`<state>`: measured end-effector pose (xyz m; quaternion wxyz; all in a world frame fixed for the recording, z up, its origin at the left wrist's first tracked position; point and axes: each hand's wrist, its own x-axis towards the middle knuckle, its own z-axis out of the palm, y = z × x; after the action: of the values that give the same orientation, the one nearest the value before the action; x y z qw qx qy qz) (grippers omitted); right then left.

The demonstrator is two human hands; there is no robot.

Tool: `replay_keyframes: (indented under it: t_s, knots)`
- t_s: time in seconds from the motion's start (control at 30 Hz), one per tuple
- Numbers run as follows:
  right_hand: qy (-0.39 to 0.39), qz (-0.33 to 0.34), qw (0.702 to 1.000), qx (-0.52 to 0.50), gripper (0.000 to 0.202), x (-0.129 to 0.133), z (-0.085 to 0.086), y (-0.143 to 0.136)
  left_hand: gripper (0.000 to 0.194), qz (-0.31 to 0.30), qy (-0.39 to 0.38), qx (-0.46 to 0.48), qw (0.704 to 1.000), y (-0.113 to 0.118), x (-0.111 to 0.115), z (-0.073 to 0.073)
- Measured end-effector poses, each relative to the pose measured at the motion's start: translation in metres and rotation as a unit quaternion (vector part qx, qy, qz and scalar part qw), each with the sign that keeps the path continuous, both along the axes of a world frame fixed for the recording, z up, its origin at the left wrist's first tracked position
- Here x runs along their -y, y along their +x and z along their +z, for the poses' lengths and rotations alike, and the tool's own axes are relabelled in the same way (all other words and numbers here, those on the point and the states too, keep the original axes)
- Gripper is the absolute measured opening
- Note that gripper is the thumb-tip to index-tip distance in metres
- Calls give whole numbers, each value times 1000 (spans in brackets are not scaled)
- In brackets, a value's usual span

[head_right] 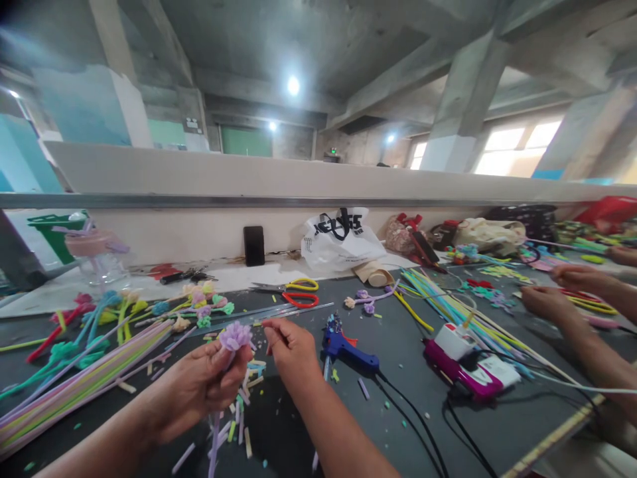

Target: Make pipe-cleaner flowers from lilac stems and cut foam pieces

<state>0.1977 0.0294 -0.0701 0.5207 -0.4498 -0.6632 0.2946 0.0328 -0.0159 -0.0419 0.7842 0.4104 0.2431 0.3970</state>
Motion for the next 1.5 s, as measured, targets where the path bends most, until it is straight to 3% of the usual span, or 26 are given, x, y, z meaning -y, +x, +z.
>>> replay_keyframes:
  t_s: [0.27, 0.63, 0.83, 0.97, 1.07, 1.13, 1.17, 1.33, 1.5]
  knots:
    - [10, -1, 1000, 23, 14, -3, -4, -1, 24, -7, 3, 2, 1000, 3, 0, -4]
    - [66, -2, 993, 94, 15, -6, -12, 0, 19, 46, -1, -7, 999, 6, -9, -17]
    - [88, -7, 987, 136, 26, -2, -12, -2, 18, 36, -24, 20, 999, 6, -10, -27]
    - [99, -30, 978, 181, 48, 4, 2, 4, 18, 43, -28, 45, 998, 1, -14, -34]
    - [53, -91, 943, 315, 60, 10, 25, 27, 18, 38, -25, 59, 997, 0, -14, -34]
    - [-41, -174, 882, 437, 62, 13, 36, 50, 18, 32, -23, 64, 997, 1, -13, -32]
    - [-70, -196, 867, 454, 62, 15, 38, 63, 18, 27, -24, 66, 997, 1, -13, -31]
    - [-155, -213, 827, 496, 67, 16, 20, 104, 18, 6, -21, 77, 997, 5, -10, -29]
    - [-152, -202, 825, 505, 65, 11, 7, 110, 17, 16, -28, 69, 997, 3, -10, -32]
